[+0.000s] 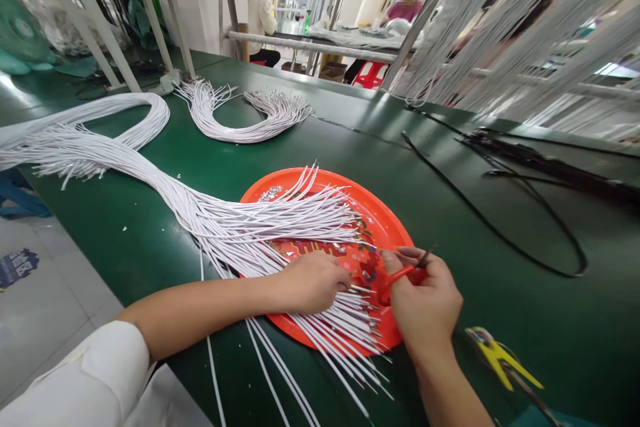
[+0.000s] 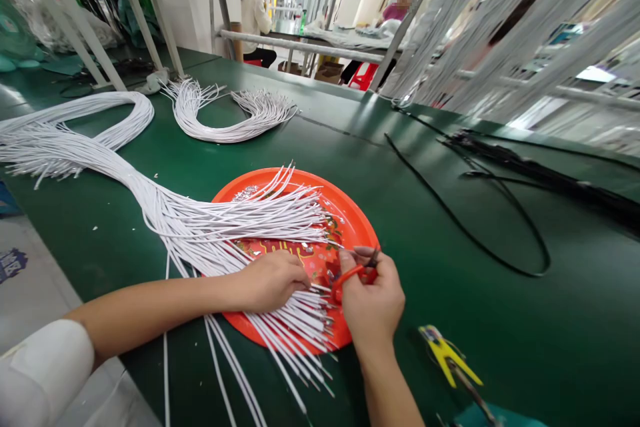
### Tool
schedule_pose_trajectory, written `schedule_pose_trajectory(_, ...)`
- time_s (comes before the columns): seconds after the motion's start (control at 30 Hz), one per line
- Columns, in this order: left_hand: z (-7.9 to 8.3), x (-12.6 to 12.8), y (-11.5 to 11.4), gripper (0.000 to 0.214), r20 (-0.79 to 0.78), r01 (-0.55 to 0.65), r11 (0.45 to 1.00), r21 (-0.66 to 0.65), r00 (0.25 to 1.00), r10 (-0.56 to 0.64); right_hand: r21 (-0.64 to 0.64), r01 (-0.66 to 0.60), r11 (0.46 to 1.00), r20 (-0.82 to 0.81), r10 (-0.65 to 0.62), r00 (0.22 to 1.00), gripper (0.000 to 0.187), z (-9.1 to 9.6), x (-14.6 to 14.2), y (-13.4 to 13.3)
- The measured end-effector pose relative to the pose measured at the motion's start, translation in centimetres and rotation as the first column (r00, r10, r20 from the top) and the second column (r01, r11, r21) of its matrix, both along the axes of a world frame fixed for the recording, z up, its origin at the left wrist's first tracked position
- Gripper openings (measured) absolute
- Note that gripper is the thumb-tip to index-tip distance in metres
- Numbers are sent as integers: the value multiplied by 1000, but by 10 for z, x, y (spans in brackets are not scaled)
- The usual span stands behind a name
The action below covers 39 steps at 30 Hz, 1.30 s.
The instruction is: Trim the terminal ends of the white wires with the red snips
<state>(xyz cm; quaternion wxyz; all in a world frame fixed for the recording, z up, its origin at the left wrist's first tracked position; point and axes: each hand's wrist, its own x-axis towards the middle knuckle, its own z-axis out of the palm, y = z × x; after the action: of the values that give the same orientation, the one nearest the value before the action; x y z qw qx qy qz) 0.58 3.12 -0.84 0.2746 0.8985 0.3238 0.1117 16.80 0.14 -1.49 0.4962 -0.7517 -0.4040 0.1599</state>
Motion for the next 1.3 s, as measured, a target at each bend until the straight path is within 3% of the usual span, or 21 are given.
schedule_pose_trajectory(0.17,13,-5,2,22,37,-71,995,74,997,68,47,-20,999,-49,23,999,37,-7,2,1)
schedule_pose_trajectory(0.33,25,-1,20,21,-168,-21,961,274,983,70,45,-29,999,-70,32,997,37,-10,4,2)
schedule_pose_trajectory(0.4,22,5,32,20,-227,-2,941,338,970,83,33,-31,999,-71,34,997,37,-10,4,2)
schedule_pose_trajectory(0.57,8,17,55,19,-224,-74,945,318,963,151,21,-32,999,-75,33,997,37,-4,1,1)
schedule_pose_trajectory(0.8,26,8,51,19,-4,-269,924,272,960,281,22,-51,998,-122,54,991,37,2,-1,3)
schedule_pose_trajectory(0.9,32,6,39,18,319,-354,934,47,891,321,26,-53,998,-116,56,992,37,1,0,4)
schedule_pose_trajectory(1.03,25,6,25,22,465,-309,943,-125,821,331,36,-54,998,-155,59,986,37,0,0,4)
schedule_pose_trajectory(1.17,15,6,18,16,524,-318,938,-136,781,341,54,-62,997,-194,71,978,38,0,0,6)
schedule_pose_trajectory(1.3,10,7,15,14,554,-334,938,-92,766,327,144,-125,982,-360,169,917,38,6,-4,3)
